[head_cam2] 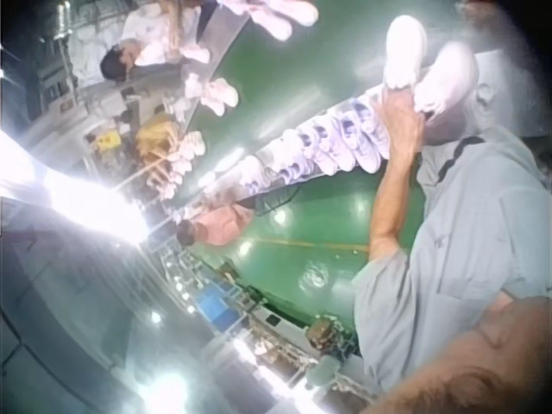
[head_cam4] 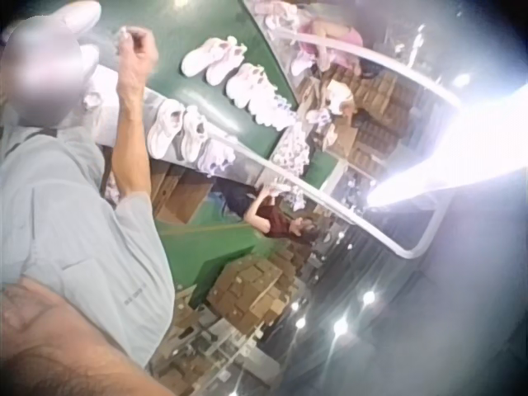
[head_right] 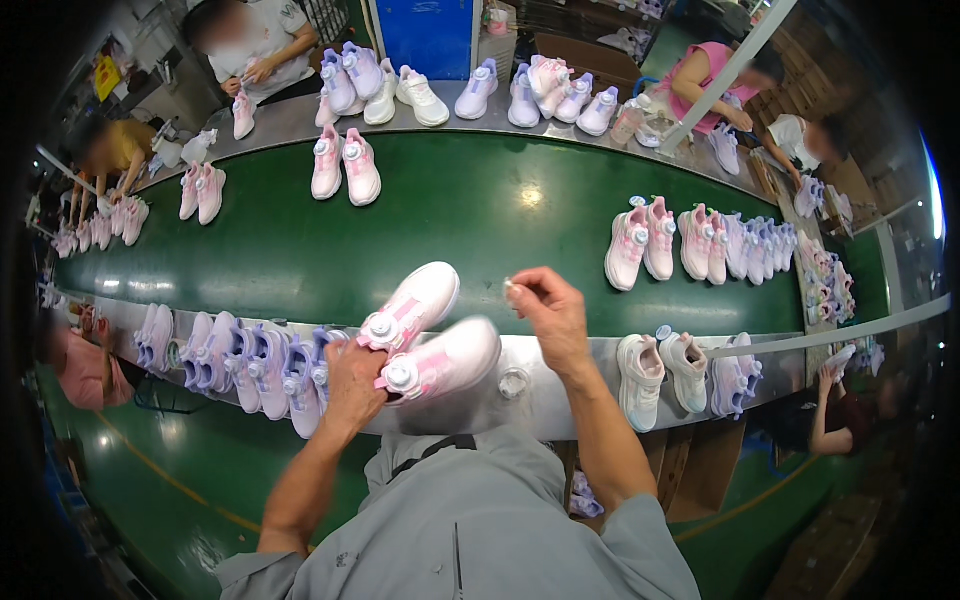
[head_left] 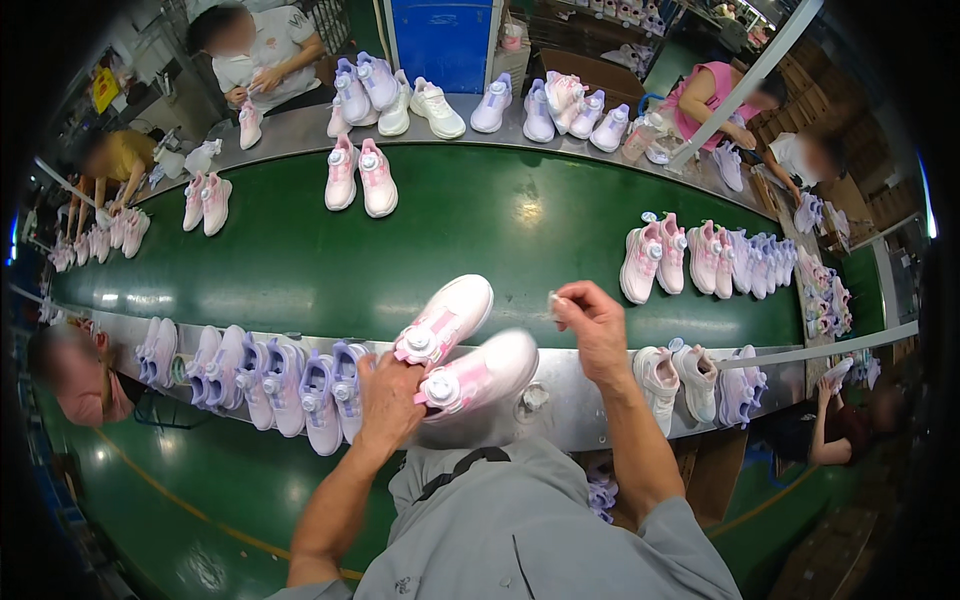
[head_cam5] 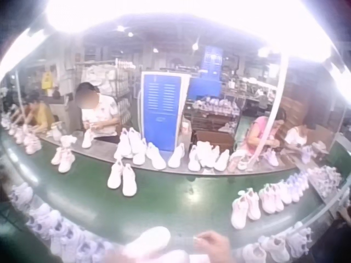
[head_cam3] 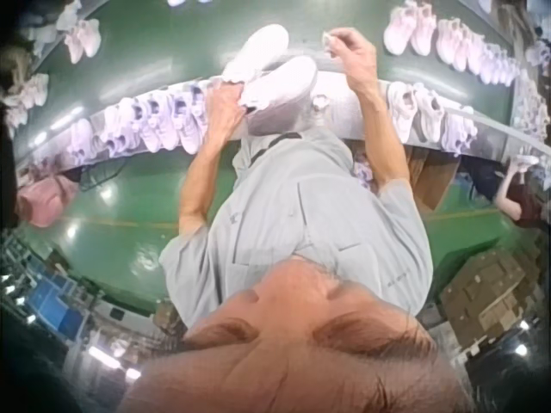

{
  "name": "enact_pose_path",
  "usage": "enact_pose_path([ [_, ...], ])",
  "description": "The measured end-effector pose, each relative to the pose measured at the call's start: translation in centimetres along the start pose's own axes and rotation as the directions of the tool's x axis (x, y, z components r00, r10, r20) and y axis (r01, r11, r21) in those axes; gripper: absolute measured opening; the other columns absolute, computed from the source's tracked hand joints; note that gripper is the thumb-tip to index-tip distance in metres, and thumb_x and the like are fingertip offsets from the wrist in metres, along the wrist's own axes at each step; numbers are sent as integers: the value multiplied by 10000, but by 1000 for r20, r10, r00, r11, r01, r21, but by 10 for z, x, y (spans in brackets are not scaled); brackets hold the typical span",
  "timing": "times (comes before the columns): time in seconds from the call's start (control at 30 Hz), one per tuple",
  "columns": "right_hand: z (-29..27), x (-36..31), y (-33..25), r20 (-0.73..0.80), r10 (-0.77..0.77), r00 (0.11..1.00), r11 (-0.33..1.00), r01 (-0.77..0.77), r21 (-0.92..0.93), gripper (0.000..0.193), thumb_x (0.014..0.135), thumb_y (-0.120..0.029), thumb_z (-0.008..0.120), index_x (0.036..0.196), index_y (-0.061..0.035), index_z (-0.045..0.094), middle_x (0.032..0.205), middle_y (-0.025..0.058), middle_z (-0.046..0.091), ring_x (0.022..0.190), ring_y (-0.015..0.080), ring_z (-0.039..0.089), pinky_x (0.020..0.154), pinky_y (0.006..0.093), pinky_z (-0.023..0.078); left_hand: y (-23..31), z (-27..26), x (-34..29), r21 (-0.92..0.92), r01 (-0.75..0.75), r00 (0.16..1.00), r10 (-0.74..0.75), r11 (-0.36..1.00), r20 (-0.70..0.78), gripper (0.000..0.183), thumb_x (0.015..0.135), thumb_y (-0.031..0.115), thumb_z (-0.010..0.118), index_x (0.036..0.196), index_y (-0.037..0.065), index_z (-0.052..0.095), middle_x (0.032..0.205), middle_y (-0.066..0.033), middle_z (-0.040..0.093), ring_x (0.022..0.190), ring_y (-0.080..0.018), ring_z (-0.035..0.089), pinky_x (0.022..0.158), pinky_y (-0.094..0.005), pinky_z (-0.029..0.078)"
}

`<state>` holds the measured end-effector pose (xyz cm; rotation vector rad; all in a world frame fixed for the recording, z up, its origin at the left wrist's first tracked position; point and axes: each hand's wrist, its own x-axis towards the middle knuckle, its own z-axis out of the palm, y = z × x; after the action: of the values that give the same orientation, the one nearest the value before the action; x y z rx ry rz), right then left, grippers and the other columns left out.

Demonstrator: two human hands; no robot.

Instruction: The person picks up pairs of sneakers from a moving conveyor belt, rotates them to view different sides, and places them back on the belt. The person repeats this process for multiple pairs of shoes.

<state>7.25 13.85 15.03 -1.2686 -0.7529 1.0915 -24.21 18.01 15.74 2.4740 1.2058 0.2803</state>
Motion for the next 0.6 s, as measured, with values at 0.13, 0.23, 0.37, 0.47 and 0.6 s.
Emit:
enact_pose_path([
  [0.13, -6, -9, -23, 45, 65, 997, 975, -73, 208, 94, 996, -50, 726, 1072, 2, 704, 976, 46, 716, 830, 109, 646, 731, 263, 541, -19, -14, 4, 250, -220, 953, 263, 943, -153, 157, 803, 100, 692, 933, 35, 752, 966, -128, 693, 1014, -301, 638, 983, -588, 446],
  [0.23, -2, -14, -30, 192, 69, 979, 987, -96, 132, 109, 972, -32, 753, 1065, 16, 724, 998, 53, 718, 853, 101, 650, 751, 262, 549, -17, -29, 6, 336, -394, 889, 448, 856, -99, 141, 774, 130, 677, 849, 21, 723, 860, -94, 628, 942, -267, 610, 998, -559, 455],
  [0.37, 28, -11, -53, 327, -46, 944, 976, 113, -187, 112, 953, -38, 743, 1053, 9, 763, 982, 38, 724, 858, 108, 641, 770, 270, 525, -6, -49, 14, 466, -584, 740, 672, 665, -33, 161, 807, 174, 658, 855, 45, 741, 869, -59, 647, 960, -209, 611, 1027, -530, 444],
  [0.47, 48, 1, -66, 472, -93, 876, 875, 299, -382, 124, 938, -74, 738, 1038, -9, 773, 943, 80, 724, 852, 166, 658, 751, 325, 521, -2, -50, 20, 532, -644, 640, 768, 549, -17, 151, 854, 183, 664, 886, 72, 761, 899, -30, 680, 1008, -166, 624, 1057, -519, 429],
  [0.6, 65, 11, -59, 553, -113, 826, 845, 373, -384, 120, 931, -69, 733, 1039, -30, 766, 944, 99, 717, 849, 227, 680, 744, 360, 533, 1, -57, 25, 538, -674, 592, 806, 506, -16, 137, 887, 189, 662, 879, 97, 763, 869, -4, 669, 1012, -136, 622, 1055, -501, 427],
])
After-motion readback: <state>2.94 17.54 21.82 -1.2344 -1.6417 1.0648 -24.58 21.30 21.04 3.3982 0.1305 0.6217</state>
